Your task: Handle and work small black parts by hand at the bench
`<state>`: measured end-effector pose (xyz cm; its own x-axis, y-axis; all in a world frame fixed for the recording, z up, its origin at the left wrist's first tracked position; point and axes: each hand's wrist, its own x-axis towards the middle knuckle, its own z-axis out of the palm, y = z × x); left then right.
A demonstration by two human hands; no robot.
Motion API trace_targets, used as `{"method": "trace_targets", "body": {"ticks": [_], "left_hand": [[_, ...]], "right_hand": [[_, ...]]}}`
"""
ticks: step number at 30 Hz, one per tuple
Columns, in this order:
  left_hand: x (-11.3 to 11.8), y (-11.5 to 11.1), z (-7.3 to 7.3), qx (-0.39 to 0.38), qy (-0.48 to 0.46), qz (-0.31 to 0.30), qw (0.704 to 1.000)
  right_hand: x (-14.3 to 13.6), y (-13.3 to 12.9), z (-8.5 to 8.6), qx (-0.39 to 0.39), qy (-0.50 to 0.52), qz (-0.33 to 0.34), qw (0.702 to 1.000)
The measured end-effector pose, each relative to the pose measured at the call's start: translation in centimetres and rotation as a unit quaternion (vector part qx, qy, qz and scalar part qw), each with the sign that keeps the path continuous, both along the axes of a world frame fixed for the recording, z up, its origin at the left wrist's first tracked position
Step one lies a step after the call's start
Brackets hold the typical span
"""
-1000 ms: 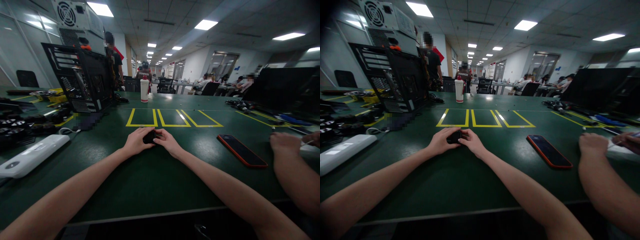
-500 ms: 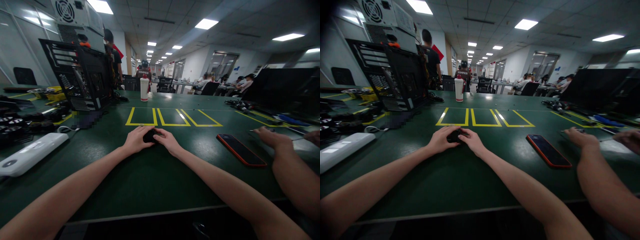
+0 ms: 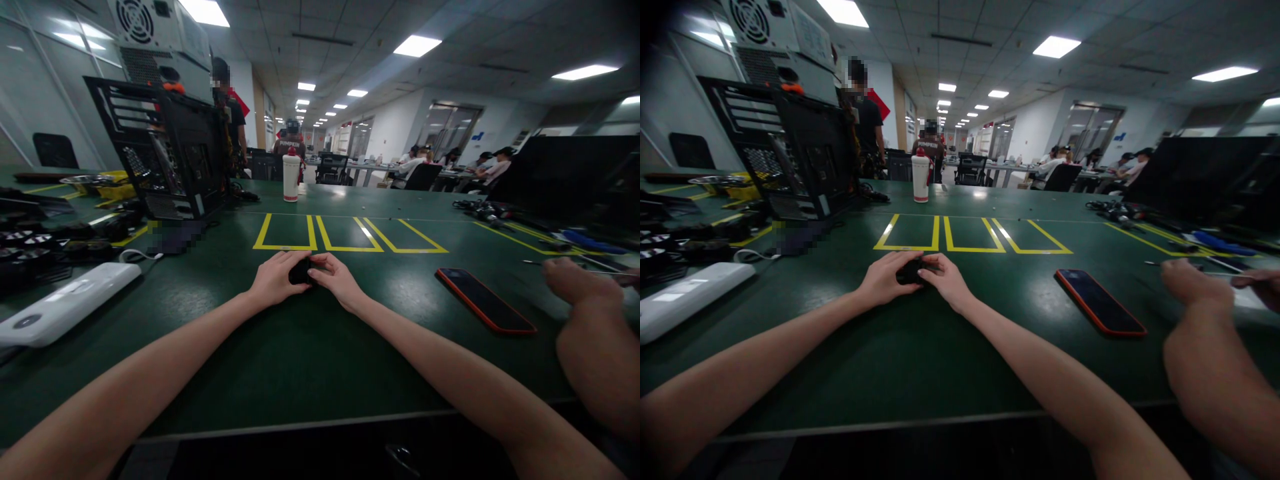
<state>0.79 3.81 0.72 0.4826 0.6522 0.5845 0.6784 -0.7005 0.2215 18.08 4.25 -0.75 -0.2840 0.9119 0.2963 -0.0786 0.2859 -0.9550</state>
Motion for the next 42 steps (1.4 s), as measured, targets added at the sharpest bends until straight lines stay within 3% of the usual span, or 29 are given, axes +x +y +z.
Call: {"method": "trace_targets", "body": {"ticks": [6,13,21,28,42], "left_hand": [[0.1,0.1,-0.3,0.0,-0.012,-0.002,1.0],[0.0,0.1,-0.3,-0.005,-0.027,-0.02,0.999],[0.0,0.1,-0.3,-0.025,-0.042,-0.026,0.998],[0.0,0.4,-0.6,-0.034,-0.08,0.012,0.996],[-0.3,0.8,-0.9,-0.041,-0.049,-0.061,0.996]], "right_hand": [[0.0,0.0,0.0,0.006,0.02,0.036,0.999],[-0.2,-0.2,-0.1,0.018,0.013,0.007,1.0],[-0.3,-0.1,-0.1,0.012,0.014,0.025,1.0],[-0.2,-0.1,-0.2,0.022,0.013,0.029,0.999],[-0.2,-0.4,-0.2,0.028,0.004,0.032,0.999]]}}
